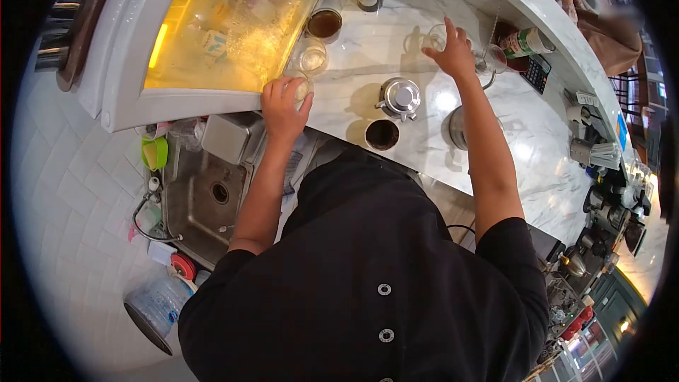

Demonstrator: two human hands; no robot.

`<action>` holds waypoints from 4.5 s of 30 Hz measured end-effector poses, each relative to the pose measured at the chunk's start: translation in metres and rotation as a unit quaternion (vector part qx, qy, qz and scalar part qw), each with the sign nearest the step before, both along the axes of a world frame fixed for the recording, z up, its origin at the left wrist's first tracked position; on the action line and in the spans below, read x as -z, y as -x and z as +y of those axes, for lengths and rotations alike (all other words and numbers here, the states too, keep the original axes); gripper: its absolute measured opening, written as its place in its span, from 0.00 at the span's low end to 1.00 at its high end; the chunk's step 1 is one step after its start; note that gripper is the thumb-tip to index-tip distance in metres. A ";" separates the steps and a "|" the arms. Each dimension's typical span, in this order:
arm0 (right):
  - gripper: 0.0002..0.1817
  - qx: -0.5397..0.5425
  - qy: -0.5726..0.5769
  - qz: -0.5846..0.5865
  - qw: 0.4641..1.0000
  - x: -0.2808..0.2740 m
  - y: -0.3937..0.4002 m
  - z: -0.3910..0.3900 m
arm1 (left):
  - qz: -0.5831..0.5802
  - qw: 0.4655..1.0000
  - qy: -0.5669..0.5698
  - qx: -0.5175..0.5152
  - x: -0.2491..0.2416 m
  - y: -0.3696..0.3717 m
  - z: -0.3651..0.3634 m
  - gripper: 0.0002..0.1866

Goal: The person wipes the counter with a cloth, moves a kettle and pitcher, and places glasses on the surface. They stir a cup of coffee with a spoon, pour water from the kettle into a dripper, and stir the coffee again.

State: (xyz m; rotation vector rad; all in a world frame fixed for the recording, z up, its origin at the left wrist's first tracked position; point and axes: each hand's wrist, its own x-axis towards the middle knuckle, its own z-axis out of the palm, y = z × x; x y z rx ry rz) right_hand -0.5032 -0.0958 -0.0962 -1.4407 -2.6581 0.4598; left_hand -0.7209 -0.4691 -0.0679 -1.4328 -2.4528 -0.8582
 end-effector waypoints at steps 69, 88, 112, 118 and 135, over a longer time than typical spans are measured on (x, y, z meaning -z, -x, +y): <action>0.46 -0.016 -0.034 0.089 0.995 -0.122 -0.086 -0.048 | -0.177 0.969 0.037 0.167 0.017 -0.012 0.228 0.55; 0.47 -0.051 -0.049 -0.013 0.997 -0.054 -0.070 -0.013 | -0.200 0.962 0.085 0.165 0.043 -0.014 0.258 0.55; 0.48 -0.076 -0.061 -0.003 0.995 -0.021 -0.050 0.026 | -0.214 0.963 0.027 0.162 0.056 -0.004 0.269 0.55; 0.45 -0.086 -0.094 0.062 0.990 -0.032 -0.056 0.012 | -0.235 0.962 0.037 0.133 0.038 -0.014 0.241 0.55; 0.17 0.070 0.098 0.261 0.958 -0.067 -0.095 -0.217 | -0.402 0.901 0.087 0.139 0.014 -0.047 0.012 0.21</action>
